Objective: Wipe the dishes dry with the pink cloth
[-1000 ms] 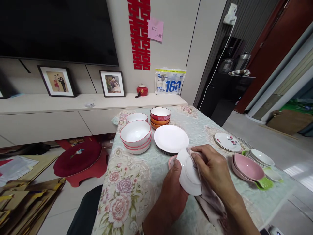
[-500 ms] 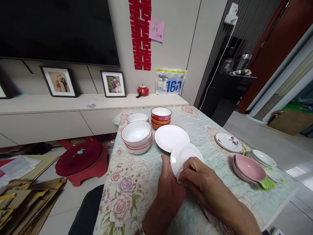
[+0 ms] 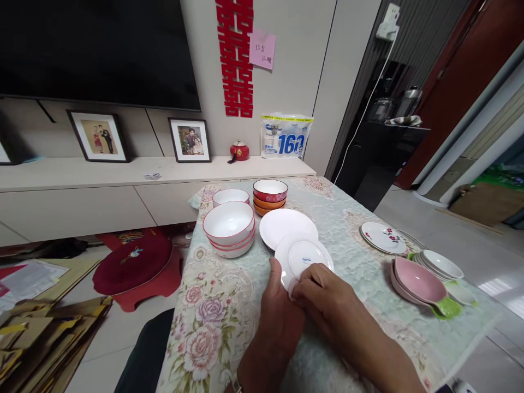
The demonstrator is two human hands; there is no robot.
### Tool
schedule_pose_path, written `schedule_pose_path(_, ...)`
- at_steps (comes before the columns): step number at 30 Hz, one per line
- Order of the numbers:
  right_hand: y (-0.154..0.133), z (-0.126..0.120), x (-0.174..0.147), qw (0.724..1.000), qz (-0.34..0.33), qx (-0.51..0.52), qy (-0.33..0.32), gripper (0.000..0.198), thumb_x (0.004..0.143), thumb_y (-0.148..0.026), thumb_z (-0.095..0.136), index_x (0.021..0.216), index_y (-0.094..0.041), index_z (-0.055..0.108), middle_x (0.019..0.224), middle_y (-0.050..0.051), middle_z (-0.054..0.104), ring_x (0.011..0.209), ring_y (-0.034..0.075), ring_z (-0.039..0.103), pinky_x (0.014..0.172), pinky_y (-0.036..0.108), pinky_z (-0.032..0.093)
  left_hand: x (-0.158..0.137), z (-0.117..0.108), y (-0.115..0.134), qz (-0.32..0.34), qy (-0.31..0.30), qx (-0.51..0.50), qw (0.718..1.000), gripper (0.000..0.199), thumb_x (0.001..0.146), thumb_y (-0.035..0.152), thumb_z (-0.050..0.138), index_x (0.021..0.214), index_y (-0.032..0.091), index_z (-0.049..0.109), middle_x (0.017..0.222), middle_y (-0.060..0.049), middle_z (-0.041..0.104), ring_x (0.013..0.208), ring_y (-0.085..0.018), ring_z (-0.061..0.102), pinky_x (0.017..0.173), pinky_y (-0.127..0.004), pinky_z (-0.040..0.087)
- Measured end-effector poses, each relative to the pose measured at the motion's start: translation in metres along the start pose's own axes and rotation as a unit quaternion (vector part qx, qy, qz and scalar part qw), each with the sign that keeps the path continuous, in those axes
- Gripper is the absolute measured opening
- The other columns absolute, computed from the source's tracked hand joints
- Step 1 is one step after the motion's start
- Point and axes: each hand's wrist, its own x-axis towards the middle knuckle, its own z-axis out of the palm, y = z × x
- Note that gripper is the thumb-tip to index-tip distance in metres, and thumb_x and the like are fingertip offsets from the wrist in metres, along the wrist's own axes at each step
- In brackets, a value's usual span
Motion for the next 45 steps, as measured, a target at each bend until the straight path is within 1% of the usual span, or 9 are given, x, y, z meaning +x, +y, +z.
schedule_pose_path(7,0.032,-0.016,-0.005,0.995,0.003,0.047,0.093,0.014,0.097,-0.019,0.051,0.09,-0.023,0.061,0.091,0.002,0.06,0.084,0.017,0.057,0.073,0.029,0.045,0.0,-0.004,-0.006,-0.01,-0.057,0.031,0.998,0.053,0.1,0.045,0.037,0.129,0.008,0.061,0.117,-0.018,0.071,0.119,-0.031,0.06,0.103,-0.044,0.047)
schedule_pose_path(13,0.03,-0.005,0.005,0.989,-0.032,0.073,0.124,0.014,0.097,-0.017,0.052,0.089,-0.024,0.062,0.091,0.002,0.062,0.087,0.017,0.058,0.075,0.029,0.045,-0.004,-0.011,-0.014,-0.029,-0.074,0.056,0.995,0.043,0.098,0.038,0.048,0.127,0.01,0.062,0.127,-0.017,0.067,0.119,-0.029,0.06,0.103,-0.04,0.046)
schedule_pose_path(18,0.041,-0.002,0.009,0.97,0.038,-0.002,0.239,0.01,0.094,-0.019,0.053,0.09,-0.021,0.062,0.09,0.004,0.062,0.088,0.02,0.06,0.077,0.033,0.045,0.001,-0.016,-0.016,-0.006,-0.095,0.078,0.992,0.048,0.094,0.041,0.056,0.133,0.013,0.058,0.127,-0.016,0.067,0.123,-0.031,0.058,0.105,-0.044,0.044)
schedule_pose_path(22,0.045,-0.007,0.001,0.977,0.101,-0.043,0.182,0.008,0.092,-0.021,0.056,0.085,-0.022,0.06,0.085,0.003,0.062,0.077,0.02,0.06,0.07,0.033,0.044,0.002,-0.018,-0.014,0.041,-0.099,0.098,0.989,0.049,0.094,0.042,0.054,0.132,0.011,0.059,0.122,-0.016,0.07,0.123,-0.031,0.057,0.105,-0.045,0.043)
schedule_pose_path(26,0.03,-0.01,-0.003,0.993,0.054,0.013,0.101,0.013,0.094,-0.019,0.054,0.082,-0.022,0.059,0.083,0.001,0.062,0.074,0.017,0.059,0.066,0.029,0.043,0.0,-0.017,-0.012,0.049,-0.106,0.116,0.986,0.048,0.095,0.044,0.053,0.129,0.011,0.062,0.118,-0.016,0.071,0.121,-0.031,0.058,0.103,-0.045,0.044)
schedule_pose_path(30,0.023,-0.005,0.005,0.983,-0.028,0.038,0.178,0.015,0.096,-0.016,0.051,0.088,-0.022,0.062,0.089,0.003,0.063,0.085,0.017,0.06,0.074,0.029,0.046,-0.004,-0.016,-0.016,0.023,-0.111,0.105,0.988,0.045,0.093,0.038,0.059,0.132,0.016,0.059,0.12,-0.014,0.07,0.12,-0.029,0.059,0.103,-0.043,0.044)
schedule_pose_path(35,0.04,-0.004,0.011,0.948,0.005,-0.018,0.319,0.011,0.095,-0.021,0.054,0.092,-0.02,0.064,0.089,0.004,0.066,0.086,0.019,0.063,0.076,0.031,0.047,-0.005,-0.017,-0.017,0.016,-0.112,0.111,0.987,0.054,0.09,0.033,0.064,0.14,0.018,0.051,0.122,-0.014,0.07,0.12,-0.03,0.06,0.104,-0.044,0.043)
schedule_pose_path(41,0.06,-0.012,0.006,0.949,0.087,-0.017,0.304,0.013,0.093,-0.027,0.056,0.089,-0.021,0.067,0.088,0.004,0.069,0.081,0.021,0.065,0.076,0.034,0.048,-0.006,-0.014,-0.011,0.052,-0.117,0.168,0.978,0.045,0.09,0.034,0.062,0.131,0.016,0.06,0.123,-0.014,0.07,0.122,-0.031,0.058,0.104,-0.044,0.042)
schedule_pose_path(45,0.048,-0.013,0.006,0.947,0.05,0.001,0.317,0.013,0.094,-0.024,0.055,0.091,-0.021,0.067,0.089,0.005,0.069,0.083,0.02,0.065,0.075,0.033,0.048,-0.01,-0.01,-0.012,0.049,-0.108,0.192,0.974,0.043,0.084,0.031,0.07,0.124,0.017,0.064,0.12,-0.012,0.071,0.119,-0.032,0.059,0.103,-0.043,0.042)
